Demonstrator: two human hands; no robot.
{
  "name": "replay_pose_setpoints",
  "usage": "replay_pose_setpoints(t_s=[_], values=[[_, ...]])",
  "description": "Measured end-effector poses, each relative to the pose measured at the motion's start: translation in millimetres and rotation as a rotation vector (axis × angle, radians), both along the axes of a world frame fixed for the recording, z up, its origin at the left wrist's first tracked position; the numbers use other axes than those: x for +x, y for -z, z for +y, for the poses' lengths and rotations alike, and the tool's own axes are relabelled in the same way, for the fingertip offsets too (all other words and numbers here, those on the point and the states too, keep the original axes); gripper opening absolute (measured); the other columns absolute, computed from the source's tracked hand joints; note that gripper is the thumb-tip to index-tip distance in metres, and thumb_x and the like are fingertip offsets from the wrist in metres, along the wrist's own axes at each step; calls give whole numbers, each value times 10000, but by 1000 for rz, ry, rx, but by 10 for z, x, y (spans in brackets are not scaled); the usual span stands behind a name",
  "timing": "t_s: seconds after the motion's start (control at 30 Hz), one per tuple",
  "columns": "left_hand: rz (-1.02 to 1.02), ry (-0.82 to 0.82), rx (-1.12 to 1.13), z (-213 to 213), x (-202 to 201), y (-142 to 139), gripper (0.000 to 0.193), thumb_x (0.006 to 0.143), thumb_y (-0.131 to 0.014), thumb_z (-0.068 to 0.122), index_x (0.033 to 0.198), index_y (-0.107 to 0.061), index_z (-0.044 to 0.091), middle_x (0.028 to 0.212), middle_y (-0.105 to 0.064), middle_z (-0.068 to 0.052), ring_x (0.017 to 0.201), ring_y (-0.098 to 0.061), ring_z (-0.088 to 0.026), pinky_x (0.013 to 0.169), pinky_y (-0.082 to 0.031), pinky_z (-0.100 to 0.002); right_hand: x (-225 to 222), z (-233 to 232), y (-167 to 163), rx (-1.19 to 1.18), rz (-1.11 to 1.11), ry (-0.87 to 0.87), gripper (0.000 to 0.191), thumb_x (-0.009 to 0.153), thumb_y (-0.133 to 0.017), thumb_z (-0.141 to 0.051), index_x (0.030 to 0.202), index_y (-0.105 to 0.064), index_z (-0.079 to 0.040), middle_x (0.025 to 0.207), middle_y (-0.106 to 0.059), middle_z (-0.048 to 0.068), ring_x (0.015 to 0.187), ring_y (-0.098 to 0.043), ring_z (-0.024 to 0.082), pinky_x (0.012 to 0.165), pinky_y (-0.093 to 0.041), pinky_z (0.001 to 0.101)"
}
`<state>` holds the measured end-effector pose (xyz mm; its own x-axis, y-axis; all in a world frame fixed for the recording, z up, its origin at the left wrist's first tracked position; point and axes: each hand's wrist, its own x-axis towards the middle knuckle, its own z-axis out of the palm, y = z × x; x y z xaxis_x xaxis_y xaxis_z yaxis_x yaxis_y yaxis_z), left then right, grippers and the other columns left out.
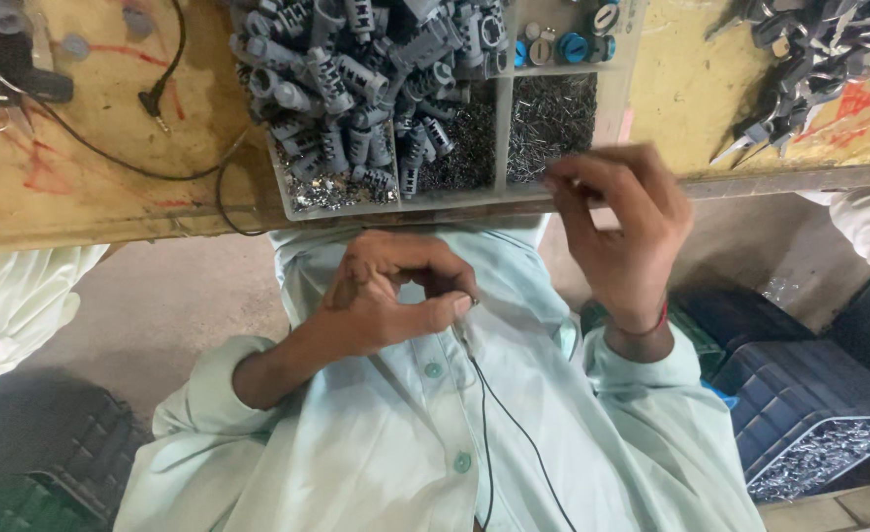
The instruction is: The person sits at a workbench and assembles small gray plastic parts, picking components from a compartment tray, pressing a blue insert into each gray body by hand, and placing finished units back into the tray. The person repeats this assembly cycle throughout the episode.
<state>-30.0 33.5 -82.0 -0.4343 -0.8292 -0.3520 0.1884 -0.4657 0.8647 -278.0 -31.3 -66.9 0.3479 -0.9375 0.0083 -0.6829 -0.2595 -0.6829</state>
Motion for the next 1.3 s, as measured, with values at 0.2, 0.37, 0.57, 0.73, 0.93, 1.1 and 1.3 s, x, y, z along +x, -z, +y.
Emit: replay_pose_setpoints(t_s=[0.2,0.37,0.57,0.73,0.93,1.1,1.3], values=[[-66,-8,74,33,-2,2,170,848,-761,168,948,-769,32,837,-749,-6,777,-683,-53,721,-547,-225,144,-337,93,-180,292,-159,202,923,-847,-68,1094,-740,-83,992,-583,87,951,-574,278,872,-442,417],[14,-35,83,31,-2,-2,185,884,-746,187,977,-761,29,856,-742,4,787,-667,-43,746,-555,-223,222,-394,97,-199,349,-181,187,936,-889,-115,1058,-748,-107,959,-571,65,975,-574,273,842,-420,421],[23,-47,38,48,23,7,173,889,-745,163,989,-755,22,863,-736,2,779,-649,-44,734,-549,-224,169,-379,118,-193,331,-182,194,941,-824,-38,1068,-679,-51,994,-589,95,974,-594,291,868,-454,422],[-27,-66,13,58,83,2,142,886,-745,132,981,-751,26,854,-733,-2,782,-648,-54,745,-542,-236,151,-287,-193,95,-84,23,110,1016,-698,43,1084,-634,-15,1039,-640,89,859,-614,192,748,-489,296],[9,9,-110,32,112,-81,106,886,-729,108,965,-729,37,853,-727,-20,794,-687,-81,756,-556,-245,491,-8,-187,-153,-378,100,167,905,-668,78,1033,-586,9,960,-639,81,760,-593,172,671,-487,312],[-4,51,-176,9,96,-128,83,879,-732,86,948,-722,40,845,-732,-24,792,-705,-92,762,-555,-251,297,1,-41,-13,-41,75,189,973,-826,37,1115,-736,-49,1107,-633,98,806,-609,94,696,-503,238],[33,-29,-136,-9,51,-91,87,892,-726,58,972,-718,25,880,-726,-34,801,-695,-100,760,-568,-252,-232,-109,-126,135,-437,341,153,1076,-756,42,1047,-605,33,1028,-589,67,770,-554,100,692,-460,215]])
